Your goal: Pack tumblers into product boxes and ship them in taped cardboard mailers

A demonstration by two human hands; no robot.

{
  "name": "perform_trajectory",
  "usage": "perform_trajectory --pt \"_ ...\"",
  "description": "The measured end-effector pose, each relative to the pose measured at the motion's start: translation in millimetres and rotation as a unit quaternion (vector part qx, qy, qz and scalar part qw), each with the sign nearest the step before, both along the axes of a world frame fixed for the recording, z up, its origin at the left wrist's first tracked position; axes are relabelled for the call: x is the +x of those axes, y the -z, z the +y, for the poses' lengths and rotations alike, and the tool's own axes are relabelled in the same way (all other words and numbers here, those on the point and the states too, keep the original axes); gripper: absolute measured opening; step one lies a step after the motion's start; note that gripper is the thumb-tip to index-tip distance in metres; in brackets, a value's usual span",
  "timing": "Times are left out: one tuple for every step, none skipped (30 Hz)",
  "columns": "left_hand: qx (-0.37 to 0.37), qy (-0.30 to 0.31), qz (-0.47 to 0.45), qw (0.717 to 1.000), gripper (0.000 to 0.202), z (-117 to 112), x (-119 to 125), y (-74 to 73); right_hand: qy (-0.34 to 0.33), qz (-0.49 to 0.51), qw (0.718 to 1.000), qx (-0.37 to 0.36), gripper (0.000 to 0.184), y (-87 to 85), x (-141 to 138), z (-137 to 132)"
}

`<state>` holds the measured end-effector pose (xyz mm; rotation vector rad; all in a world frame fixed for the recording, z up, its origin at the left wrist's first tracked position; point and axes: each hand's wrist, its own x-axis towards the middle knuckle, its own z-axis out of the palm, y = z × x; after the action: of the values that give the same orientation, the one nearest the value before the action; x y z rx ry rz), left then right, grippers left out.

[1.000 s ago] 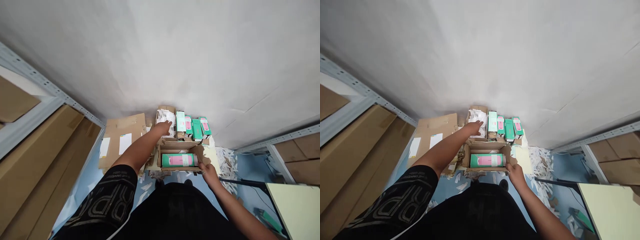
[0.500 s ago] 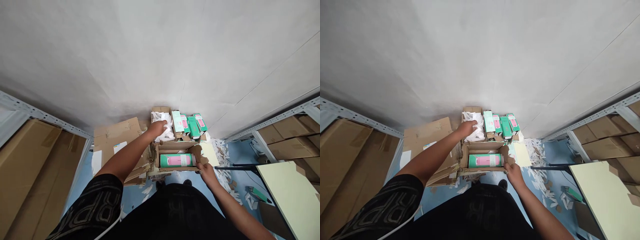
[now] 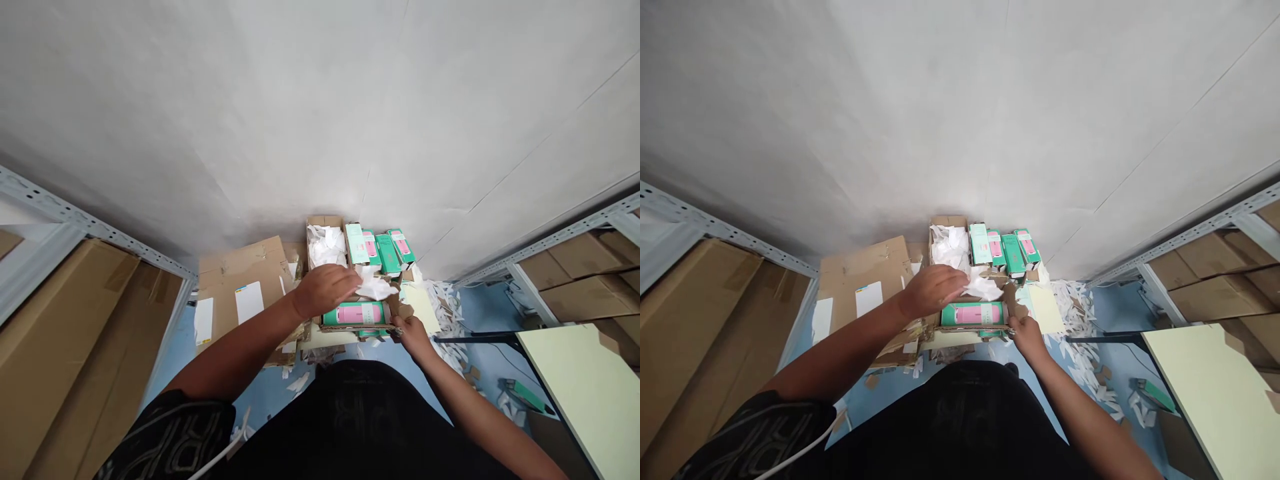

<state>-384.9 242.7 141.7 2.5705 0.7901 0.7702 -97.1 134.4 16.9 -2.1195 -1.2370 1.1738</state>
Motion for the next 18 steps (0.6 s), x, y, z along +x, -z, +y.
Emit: perform_trajectory --pt "0.015 0.020 0.001 1.000 0.027 -8 1 -0.4 0.005 0.001 1.000 -0.003 0.042 0.1 -1 -1" --pt "0.025 0.031 0.003 0.999 0.026 -15 3 1.1 0.007 0.004 1.000 -0.005 0.041 0.0 -3 -1" --pt "0.029 0.037 0.009 0.999 0.027 -19 4 4.4 0.008 0.009 1.000 -0.003 0.041 -0.2 -4 -3" --pt "0.024 0.043 0.020 0.999 0.028 -23 6 9.2 0.008 0.012 1.000 0.001 0.041 -0.6 -5 -4" --pt "0.009 0.048 0.038 0.998 0.029 -24 9 15.3 0.009 0.013 1.000 0.008 0.041 -1.2 -6 -6" --pt "-0.015 0.054 0.064 0.996 0.030 -25 12 22.3 0.010 0.011 1.000 0.014 0.041 -1.9 -7 -8" --pt "-0.043 0.058 0.094 0.993 0.030 -25 15 29.5 0.011 0.008 1.000 0.021 0.041 -2.8 -8 -10" --pt "-0.073 0.063 0.124 0.988 0.031 -25 18 36.2 0.013 0.004 1.000 0.026 0.040 -3.7 -9 -13" --pt "-0.099 0.065 0.150 0.982 0.035 -24 20 41.9 0.016 -0.001 0.999 0.028 0.040 -4.5 -9 -16" --pt "-0.119 0.064 0.167 0.977 0.042 -24 21 45.9 0.019 -0.004 0.999 0.030 0.040 -5.2 -9 -18" --pt "-0.133 0.062 0.172 0.974 0.048 -24 21 47.8 0.022 -0.006 0.999 0.031 0.040 -5.7 -9 -22" --pt "-0.141 0.061 0.165 0.974 0.051 -24 21 47.4 0.028 -0.006 0.999 0.033 0.040 -6.0 -8 -25" --pt "-0.145 0.060 0.150 0.976 0.050 -25 19 44.9 0.035 -0.006 0.999 0.035 0.041 -6.1 -7 -29" --pt "-0.145 0.060 0.129 0.979 0.048 -25 16 40.7 0.043 -0.005 0.998 0.037 0.041 -6.1 -6 -33" --pt "-0.142 0.060 0.106 0.982 0.044 -26 13 35.3 0.051 -0.005 0.998 0.039 0.042 -6.1 -3 -37" --pt "-0.138 0.058 0.083 0.985 0.041 -27 10 29.7 0.060 -0.006 0.997 0.039 0.042 -6.2 -1 -41" --pt "-0.132 0.049 0.059 0.988 0.039 -28 7 24.8 0.070 -0.009 0.997 0.039 0.043 -6.5 3 -46" --pt "-0.126 0.030 0.033 0.991 0.037 -29 4 21.2 0.082 -0.013 0.996 0.039 0.043 -7.1 7 -51"
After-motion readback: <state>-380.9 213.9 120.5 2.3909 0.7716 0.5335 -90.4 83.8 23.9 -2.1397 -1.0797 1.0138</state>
